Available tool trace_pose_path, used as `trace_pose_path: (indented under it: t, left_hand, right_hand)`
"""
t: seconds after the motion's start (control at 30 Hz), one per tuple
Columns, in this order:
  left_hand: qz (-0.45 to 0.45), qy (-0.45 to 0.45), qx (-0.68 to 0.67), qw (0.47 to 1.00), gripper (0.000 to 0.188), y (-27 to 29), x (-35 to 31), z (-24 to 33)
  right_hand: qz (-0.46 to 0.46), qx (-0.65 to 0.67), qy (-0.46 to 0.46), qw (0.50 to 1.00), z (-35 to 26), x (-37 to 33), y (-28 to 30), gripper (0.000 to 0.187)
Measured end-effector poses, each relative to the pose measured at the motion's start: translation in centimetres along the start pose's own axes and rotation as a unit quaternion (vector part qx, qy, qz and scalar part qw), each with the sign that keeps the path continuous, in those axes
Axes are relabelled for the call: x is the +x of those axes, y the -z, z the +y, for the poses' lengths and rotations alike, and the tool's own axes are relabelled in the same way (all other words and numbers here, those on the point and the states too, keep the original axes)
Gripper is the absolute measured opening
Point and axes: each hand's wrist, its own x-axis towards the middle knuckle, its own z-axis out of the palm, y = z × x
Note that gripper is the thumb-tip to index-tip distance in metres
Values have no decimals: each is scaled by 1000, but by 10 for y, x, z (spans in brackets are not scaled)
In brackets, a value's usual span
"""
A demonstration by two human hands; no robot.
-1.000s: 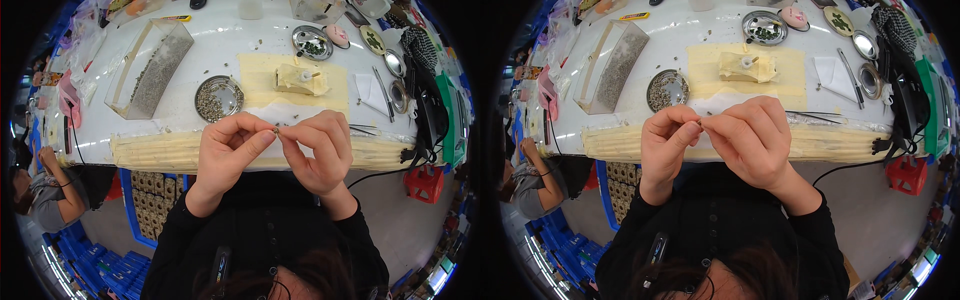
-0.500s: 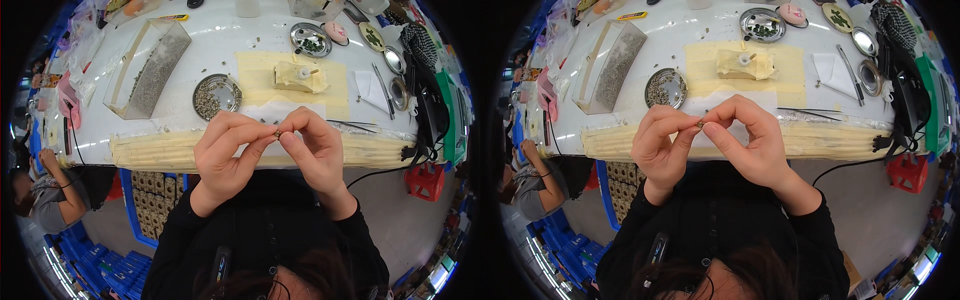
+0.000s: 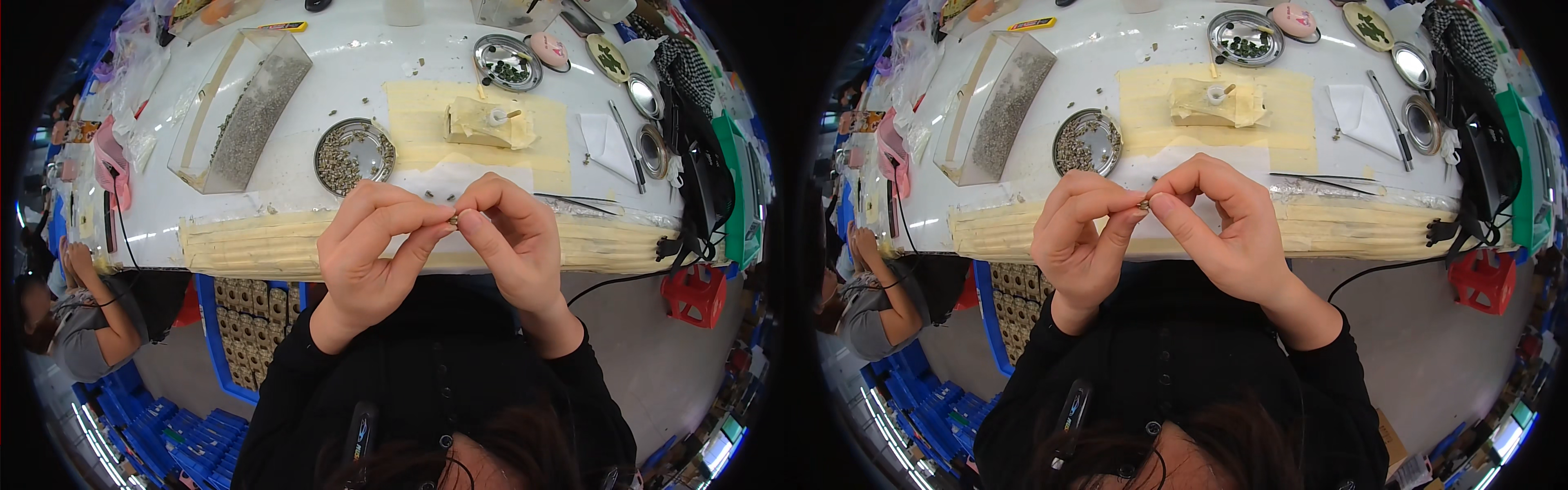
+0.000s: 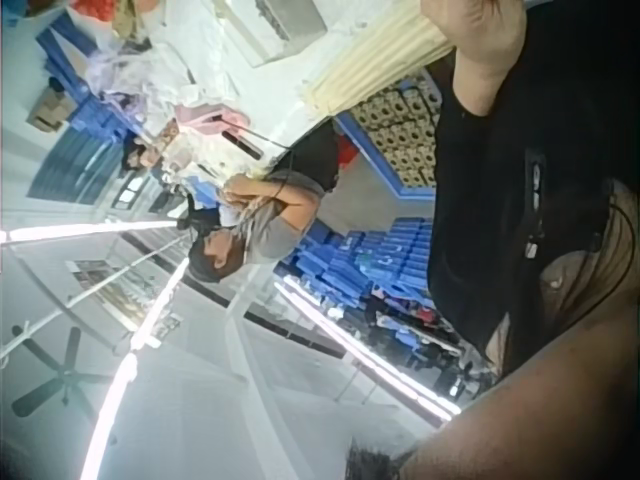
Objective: Inspecting and sorting small metal parts from a container onto a white sheet on a workbench.
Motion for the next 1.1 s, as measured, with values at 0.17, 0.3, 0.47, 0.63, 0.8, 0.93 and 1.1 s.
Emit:
trace_pose_path:
  t: [0.17, 0.3, 0.47, 0.63, 0.8, 0.93, 1.1]
  left_hand:
    - [-33, -28, 11, 999, 14, 4, -1, -4]
    - [-28, -15, 2, 1000, 15, 5, -2, -4]
    - [13, 13, -25, 999, 16, 8, 0, -4]
    - [26, 14, 13, 999, 15, 11, 0, -9]
    - [19, 70, -41, 997, 15, 5, -4, -9]
    - [15, 143, -147, 979, 14, 1, -8, -7]
    - [-24, 164, -178, 970, 11, 4, -11, -5]
  right_hand:
    - [6, -12, 17, 1000, 2, -1, 0, 5]
    - [1, -27, 25, 999, 2, 0, 0, 5]
    - [40, -69, 51, 996, -1, 2, 5, 5]
    - [100, -140, 106, 979, -4, 2, 14, 5]
    - [98, -311, 232, 916, 2, 1, 2, 19]
    - [99, -329, 268, 900, 9, 4, -8, 26]
    - [100, -321, 273, 901, 10, 6, -7, 25]
